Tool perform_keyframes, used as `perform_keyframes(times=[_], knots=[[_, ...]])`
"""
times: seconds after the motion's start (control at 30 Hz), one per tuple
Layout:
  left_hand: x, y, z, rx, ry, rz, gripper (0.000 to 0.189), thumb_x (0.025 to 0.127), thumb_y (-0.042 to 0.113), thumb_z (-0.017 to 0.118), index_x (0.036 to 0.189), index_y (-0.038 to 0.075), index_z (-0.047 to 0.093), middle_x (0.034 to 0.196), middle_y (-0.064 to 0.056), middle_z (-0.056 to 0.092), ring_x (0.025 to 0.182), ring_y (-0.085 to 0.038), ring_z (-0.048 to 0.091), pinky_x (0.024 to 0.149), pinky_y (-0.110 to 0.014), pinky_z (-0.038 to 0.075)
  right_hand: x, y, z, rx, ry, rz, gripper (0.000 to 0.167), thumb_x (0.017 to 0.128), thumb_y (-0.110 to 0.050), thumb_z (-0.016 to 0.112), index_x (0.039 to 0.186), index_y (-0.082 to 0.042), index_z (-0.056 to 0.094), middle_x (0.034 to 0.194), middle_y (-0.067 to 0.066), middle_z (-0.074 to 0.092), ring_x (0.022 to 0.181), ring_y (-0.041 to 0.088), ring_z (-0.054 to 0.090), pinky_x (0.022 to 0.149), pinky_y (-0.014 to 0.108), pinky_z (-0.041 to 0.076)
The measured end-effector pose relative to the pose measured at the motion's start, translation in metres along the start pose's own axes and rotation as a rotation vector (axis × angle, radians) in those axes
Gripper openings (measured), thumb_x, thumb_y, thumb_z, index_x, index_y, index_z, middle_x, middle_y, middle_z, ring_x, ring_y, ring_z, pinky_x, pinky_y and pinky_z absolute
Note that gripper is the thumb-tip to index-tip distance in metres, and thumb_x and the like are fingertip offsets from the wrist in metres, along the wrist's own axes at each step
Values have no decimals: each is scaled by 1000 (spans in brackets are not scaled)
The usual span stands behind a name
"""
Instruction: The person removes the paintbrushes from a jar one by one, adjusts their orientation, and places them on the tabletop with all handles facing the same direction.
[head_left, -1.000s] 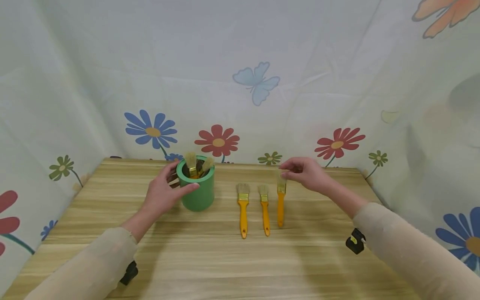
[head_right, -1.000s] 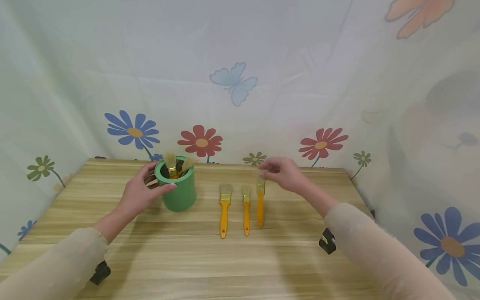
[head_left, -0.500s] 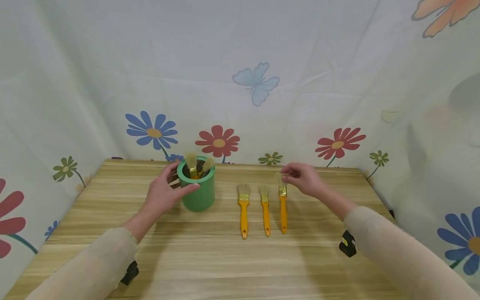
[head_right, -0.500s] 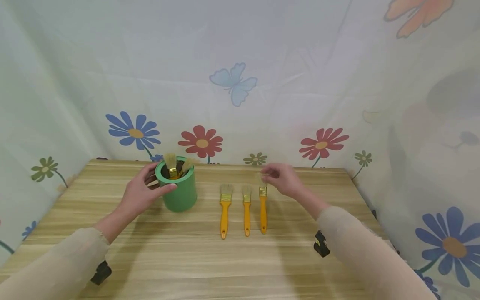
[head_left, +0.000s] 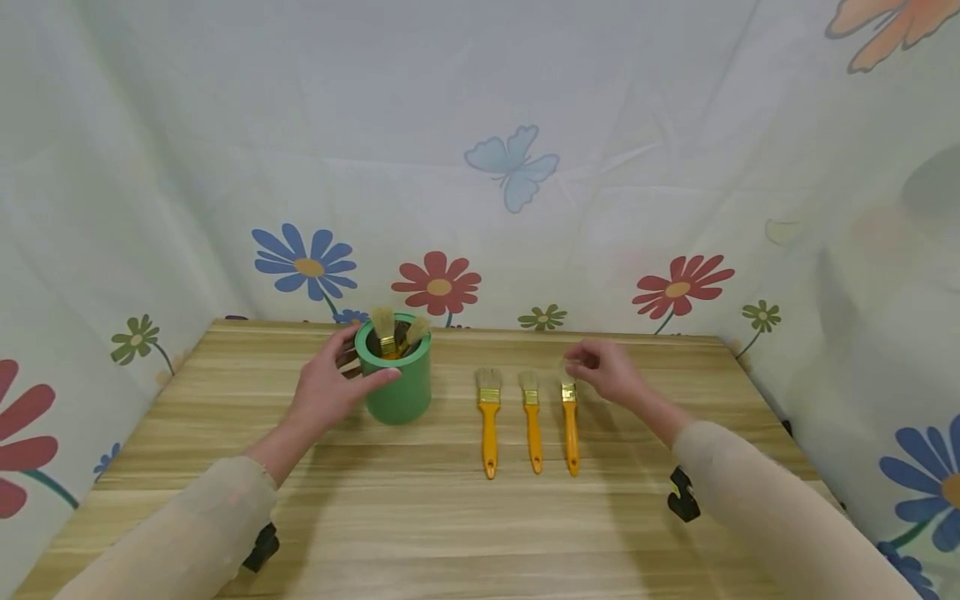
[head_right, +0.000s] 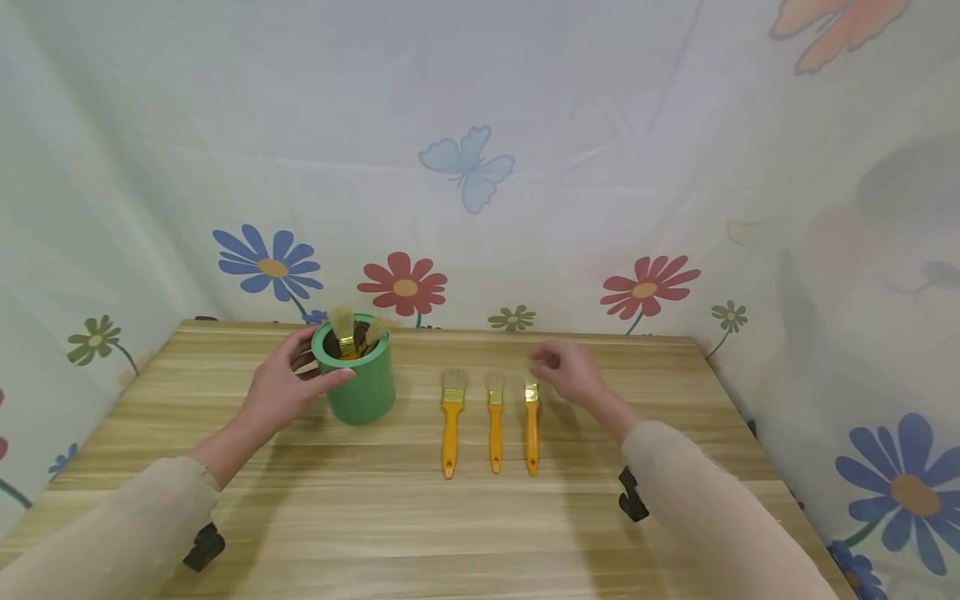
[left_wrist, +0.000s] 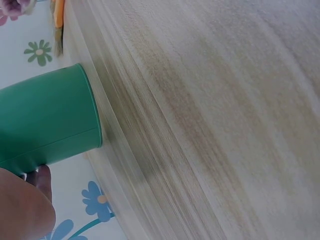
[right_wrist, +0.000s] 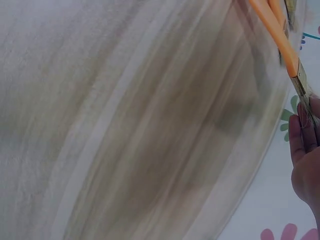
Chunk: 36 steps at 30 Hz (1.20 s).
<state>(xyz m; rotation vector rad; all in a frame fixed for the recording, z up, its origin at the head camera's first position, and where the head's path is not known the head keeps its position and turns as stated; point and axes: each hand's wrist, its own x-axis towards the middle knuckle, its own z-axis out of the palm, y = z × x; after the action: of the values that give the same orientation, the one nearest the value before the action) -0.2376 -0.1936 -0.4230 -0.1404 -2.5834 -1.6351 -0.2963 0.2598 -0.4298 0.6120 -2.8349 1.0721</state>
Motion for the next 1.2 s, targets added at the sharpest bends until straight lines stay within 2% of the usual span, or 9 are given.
perform_keyframes(times=[0.23, 0.47, 0.63, 1.2], knots=[[0, 0, 0, -1, 3, 6, 105, 85, 55, 89, 166, 15, 35, 162, -16, 48, 150, -41, 47, 119, -56, 46, 3, 8, 9, -31, -10, 50, 16, 100, -7, 75, 115, 0, 76, 101, 11, 77, 89, 21, 67, 79, 36, 59], [0, 0, -1, 2, 4, 6, 104, 85, 54, 89, 166, 16, 36, 163, -16, 48, 150, -42, 46, 119, -57, 46, 6, 8, 17, -53, -9, 58, 14, 100, -7, 76, 112, 0, 75, 99, 10, 75, 88, 23, 66, 80, 38, 59], [-1, 2, 0, -13, 2, 10, 104, 85, 53, 89, 165, 14, 36, 163, -16, 48, 150, -41, 46, 119, -56, 46, 6, 9, 20, -62, -5, 73, 12, 99, -7, 77, 110, -2, 75, 98, 9, 74, 87, 22, 64, 77, 35, 57], [-1, 2, 0, -13, 5, 10, 103, 85, 52, 90, 165, 14, 37, 163, -16, 48, 150, -41, 46, 120, -56, 45, 7, 17, 25, -53, 27, 31, 11, 97, -4, 78, 107, 1, 75, 96, 10, 75, 86, 23, 66, 79, 39, 58]])
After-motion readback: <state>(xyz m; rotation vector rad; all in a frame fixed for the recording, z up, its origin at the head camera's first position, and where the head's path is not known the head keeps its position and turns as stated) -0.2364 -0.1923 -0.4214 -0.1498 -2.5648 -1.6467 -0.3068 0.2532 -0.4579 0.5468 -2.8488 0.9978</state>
